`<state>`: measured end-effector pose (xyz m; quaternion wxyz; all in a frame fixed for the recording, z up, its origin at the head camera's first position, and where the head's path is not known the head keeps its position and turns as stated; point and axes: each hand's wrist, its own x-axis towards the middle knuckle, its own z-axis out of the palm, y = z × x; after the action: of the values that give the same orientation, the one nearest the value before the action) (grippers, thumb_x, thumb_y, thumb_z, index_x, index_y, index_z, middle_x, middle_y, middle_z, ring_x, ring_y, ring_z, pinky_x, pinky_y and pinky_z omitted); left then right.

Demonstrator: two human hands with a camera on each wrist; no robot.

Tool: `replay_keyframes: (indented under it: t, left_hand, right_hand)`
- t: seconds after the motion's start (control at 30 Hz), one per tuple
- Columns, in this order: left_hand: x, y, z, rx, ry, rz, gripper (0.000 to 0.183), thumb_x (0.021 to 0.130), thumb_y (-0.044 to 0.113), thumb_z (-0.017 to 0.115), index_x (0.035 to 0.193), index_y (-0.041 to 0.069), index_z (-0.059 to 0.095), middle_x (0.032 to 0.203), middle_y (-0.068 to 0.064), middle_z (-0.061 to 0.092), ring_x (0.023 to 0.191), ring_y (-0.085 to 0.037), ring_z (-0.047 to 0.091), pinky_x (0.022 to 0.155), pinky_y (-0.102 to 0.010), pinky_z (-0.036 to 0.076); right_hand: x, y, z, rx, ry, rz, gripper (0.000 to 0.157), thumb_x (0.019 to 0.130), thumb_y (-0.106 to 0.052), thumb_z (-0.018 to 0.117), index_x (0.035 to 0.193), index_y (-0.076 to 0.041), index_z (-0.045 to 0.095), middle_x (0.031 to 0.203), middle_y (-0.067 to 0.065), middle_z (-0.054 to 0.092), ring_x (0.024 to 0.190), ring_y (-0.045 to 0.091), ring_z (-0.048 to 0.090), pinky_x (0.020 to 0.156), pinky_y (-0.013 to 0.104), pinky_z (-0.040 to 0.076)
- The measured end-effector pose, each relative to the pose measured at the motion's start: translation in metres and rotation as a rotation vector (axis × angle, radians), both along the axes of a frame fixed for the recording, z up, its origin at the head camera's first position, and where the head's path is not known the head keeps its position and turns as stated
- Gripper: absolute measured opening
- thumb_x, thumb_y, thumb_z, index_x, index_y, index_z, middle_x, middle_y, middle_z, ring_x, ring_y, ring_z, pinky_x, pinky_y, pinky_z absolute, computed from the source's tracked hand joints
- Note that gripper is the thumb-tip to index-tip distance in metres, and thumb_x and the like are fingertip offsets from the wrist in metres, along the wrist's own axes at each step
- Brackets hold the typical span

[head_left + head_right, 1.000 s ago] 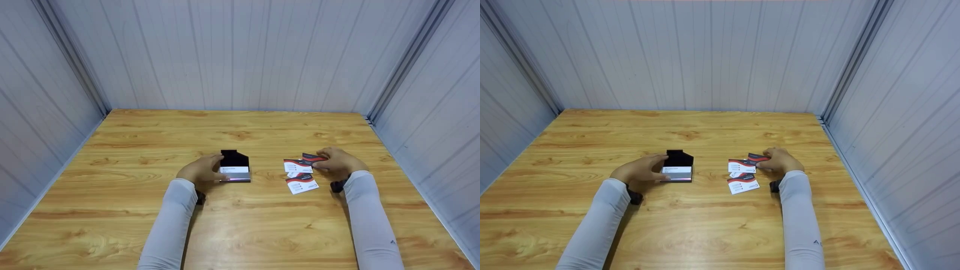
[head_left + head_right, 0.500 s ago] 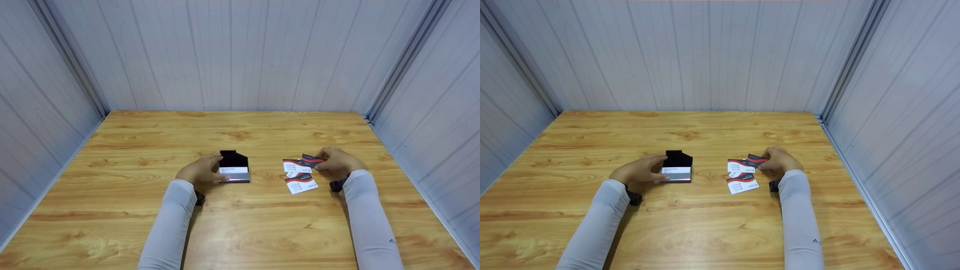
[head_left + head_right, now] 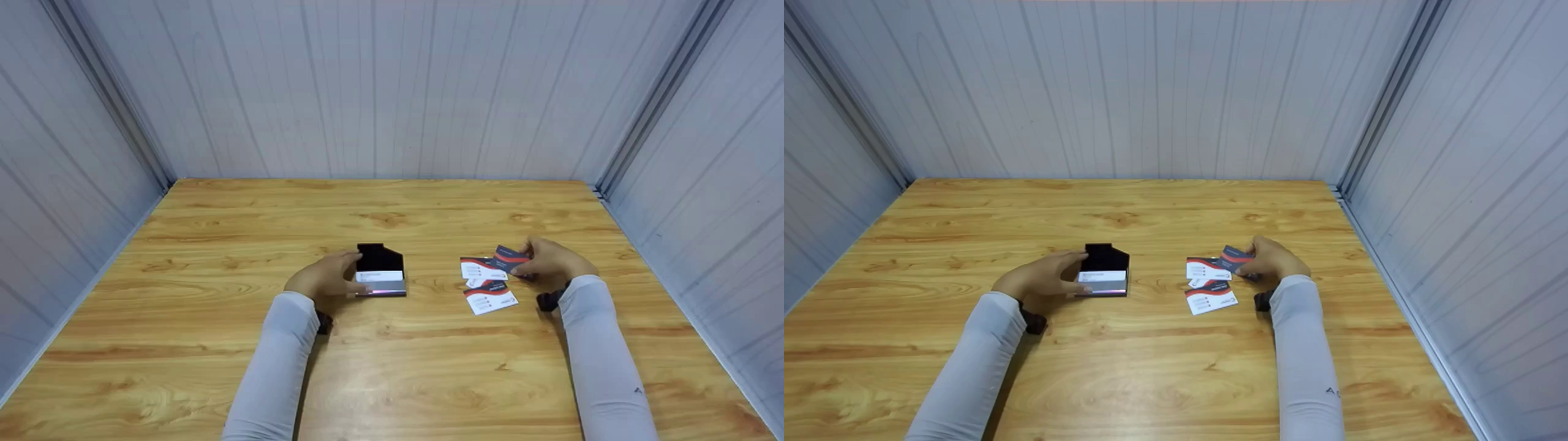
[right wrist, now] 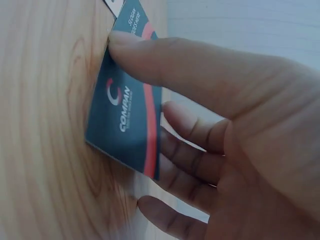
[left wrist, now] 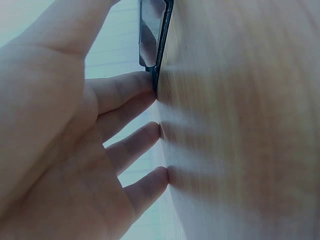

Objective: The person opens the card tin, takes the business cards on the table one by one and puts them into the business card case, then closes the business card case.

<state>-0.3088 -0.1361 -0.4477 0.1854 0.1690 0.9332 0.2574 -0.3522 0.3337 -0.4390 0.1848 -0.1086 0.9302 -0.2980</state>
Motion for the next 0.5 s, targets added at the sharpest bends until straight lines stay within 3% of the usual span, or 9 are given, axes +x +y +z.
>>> replay_keyframes:
  t: [0.27,0.5]
  left_hand:
    - [0.001,0.0,0.0,0.001,0.003,-0.009,0.091,0.091,0.052,0.071,0.16,0.011,0.027,0.164,-0.011,0.022,0.15,-0.032,0.019,0.119,-0.052,0.022]
    - [0.002,-0.001,0.002,0.0,0.007,-0.009,0.092,0.091,0.052,0.07,0.16,0.01,0.027,0.164,-0.012,0.022,0.15,-0.033,0.019,0.119,-0.052,0.021]
  right_hand:
    - [-0.003,0.005,0.001,-0.073,0.013,-0.001,0.028,0.101,-0.01,0.057,0.125,0.004,0.055,0.115,0.02,0.059,0.1,0.028,0.057,0.083,0.035,0.049]
    - [-0.002,0.011,0.008,-0.21,-0.002,-0.009,0.04,0.103,-0.013,0.055,0.141,0.001,0.054,0.128,0.024,0.055,0.112,0.033,0.054,0.093,0.042,0.049]
